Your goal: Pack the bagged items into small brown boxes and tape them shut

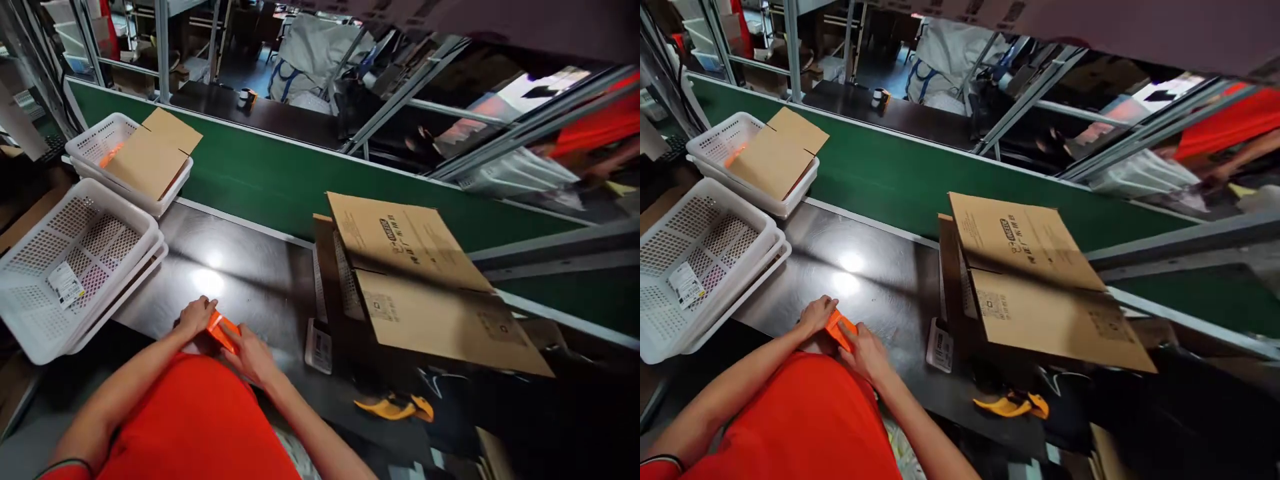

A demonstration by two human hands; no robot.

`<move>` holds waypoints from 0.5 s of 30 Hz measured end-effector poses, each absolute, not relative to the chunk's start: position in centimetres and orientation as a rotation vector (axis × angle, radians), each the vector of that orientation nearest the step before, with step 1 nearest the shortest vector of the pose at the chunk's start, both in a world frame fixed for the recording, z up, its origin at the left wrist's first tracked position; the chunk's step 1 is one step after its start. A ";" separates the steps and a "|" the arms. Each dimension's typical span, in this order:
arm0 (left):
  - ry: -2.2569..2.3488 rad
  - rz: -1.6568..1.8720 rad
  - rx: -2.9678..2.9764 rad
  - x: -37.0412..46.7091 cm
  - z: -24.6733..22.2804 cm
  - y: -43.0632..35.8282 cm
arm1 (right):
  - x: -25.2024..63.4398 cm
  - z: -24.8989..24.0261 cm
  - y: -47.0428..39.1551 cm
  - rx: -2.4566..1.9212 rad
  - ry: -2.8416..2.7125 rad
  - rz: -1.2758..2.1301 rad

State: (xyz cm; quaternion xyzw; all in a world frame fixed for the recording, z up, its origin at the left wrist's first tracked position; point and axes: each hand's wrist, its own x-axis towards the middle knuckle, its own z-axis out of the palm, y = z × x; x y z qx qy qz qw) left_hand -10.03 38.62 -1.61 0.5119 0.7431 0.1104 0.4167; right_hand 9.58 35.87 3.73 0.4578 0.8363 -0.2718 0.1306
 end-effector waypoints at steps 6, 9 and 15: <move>1.930 0.298 1.298 -13.3 -3.4 39.5 | 11.7 5.8 35.6 1.325 2.362 -0.896; 1.961 0.341 1.273 -15.2 -4.1 39.6 | 15.4 4.4 33.7 1.346 2.378 -0.928; 1.967 0.460 1.197 -17.6 -4.3 40.3 | 19.6 1.7 31.3 1.456 2.494 -0.934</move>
